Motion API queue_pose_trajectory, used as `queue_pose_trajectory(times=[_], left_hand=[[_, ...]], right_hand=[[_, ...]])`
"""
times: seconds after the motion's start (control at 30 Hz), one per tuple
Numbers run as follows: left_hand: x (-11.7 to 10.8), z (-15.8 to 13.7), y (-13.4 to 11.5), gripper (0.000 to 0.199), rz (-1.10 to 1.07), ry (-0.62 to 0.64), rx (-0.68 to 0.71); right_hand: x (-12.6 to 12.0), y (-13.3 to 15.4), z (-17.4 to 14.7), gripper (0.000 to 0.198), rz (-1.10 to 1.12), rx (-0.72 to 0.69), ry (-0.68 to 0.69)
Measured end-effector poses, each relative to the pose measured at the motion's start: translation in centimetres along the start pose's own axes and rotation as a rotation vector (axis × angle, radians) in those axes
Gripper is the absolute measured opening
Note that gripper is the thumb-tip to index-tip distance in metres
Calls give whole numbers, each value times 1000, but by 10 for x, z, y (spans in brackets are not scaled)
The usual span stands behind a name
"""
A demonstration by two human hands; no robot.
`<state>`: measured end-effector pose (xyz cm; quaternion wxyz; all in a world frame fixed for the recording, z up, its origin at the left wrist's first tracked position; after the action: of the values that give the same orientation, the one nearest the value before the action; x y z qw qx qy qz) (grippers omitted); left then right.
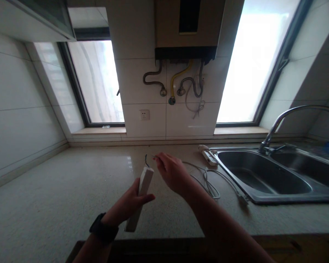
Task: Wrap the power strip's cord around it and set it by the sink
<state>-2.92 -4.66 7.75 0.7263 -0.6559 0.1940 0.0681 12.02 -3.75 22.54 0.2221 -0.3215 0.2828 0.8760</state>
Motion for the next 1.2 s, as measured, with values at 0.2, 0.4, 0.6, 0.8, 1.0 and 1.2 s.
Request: queue_pose_trajectory(times=[0.2,0.4,0.6,0.8,1.0,1.2], left_hand=[[16,4,-23,61,-335,228,79],[23,38,-41,52,-658,221,90],[46,84,-43,66,-847,172,59],[52,119,-2,65,-951,65,-42],[52,119,3,61,-1056,70,18],[56,121,9,68,-1111,-30,-52]], right_hand=[[-74,-35,16,24,-173,5,-135],[-93,-53,25,23,-133,76,-238],[-70,-67,20,27,59,186,-240],[2,-91,-4,25,182,245,0],[57,-104,-43,24,273,210,74],[90,-125,-63,21,441,268,-2]])
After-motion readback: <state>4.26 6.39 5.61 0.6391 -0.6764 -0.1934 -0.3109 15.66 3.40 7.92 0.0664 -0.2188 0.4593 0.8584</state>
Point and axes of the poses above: each hand's wrist, its own z-axis towards the middle knuckle, its own x-axis out of the palm, y = z × x, the point moved 9 cm from there along z, towards the middle knuckle, and after that the axes turned 1 degree about y, right-handed, at the moved point
